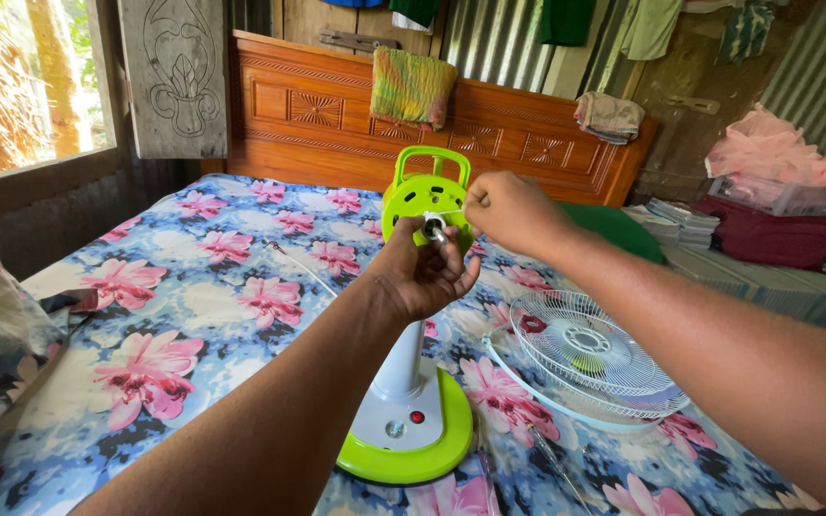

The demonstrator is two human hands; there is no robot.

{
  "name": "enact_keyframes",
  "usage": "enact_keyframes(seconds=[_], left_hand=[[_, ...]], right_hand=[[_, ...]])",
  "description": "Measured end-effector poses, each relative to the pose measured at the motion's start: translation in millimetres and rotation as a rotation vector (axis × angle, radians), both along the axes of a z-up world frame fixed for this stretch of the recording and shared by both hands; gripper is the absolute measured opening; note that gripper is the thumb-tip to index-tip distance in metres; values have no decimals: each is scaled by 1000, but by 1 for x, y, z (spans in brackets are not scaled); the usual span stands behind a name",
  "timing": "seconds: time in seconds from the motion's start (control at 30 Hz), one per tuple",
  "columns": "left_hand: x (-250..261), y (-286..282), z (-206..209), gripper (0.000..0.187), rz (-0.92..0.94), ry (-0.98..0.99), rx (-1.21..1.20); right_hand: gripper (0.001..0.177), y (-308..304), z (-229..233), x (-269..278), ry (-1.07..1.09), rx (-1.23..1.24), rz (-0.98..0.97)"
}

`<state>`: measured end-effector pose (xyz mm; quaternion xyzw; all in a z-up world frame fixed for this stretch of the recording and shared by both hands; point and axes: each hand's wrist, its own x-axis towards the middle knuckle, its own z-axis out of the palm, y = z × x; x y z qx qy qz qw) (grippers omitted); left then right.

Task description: The person removes the front grill and fan blades from a standing electric fan, then uses a screwdriver to remove screws from the fan head and base. The fan is left partially disassembled on the bed.

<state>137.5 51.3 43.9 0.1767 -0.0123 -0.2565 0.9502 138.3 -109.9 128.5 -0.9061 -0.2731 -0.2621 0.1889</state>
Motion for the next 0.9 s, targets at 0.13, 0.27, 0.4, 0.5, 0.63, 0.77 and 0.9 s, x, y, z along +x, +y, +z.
enact_keyframes(seconds=[0.13,0.27,0.4,0.5,0.63,0.77,0.9], left_hand=[[-6,1,2,47,48,21,44],[-17,5,6,42,149,41,188],[-20,10,11,39,184,13,413],[-15,10,10,39,185,23,489],[-7,12,1,40,180,71,476],[-5,15,-6,41,202,51,491],[-14,14,-3,23,462,-25,713]], right_hand=[[21,2,-12,-10,-117,17,-52],[18,7,-18,-20,-85,25,-87],[14,12,-27,-26,-62,34,-72],[13,16,-38,-27,-48,33,-62],[17,21,-51,-22,-121,121,19],[16,20,-65,-18,-87,212,56],[12,11,-63,-18,-102,216,61]])
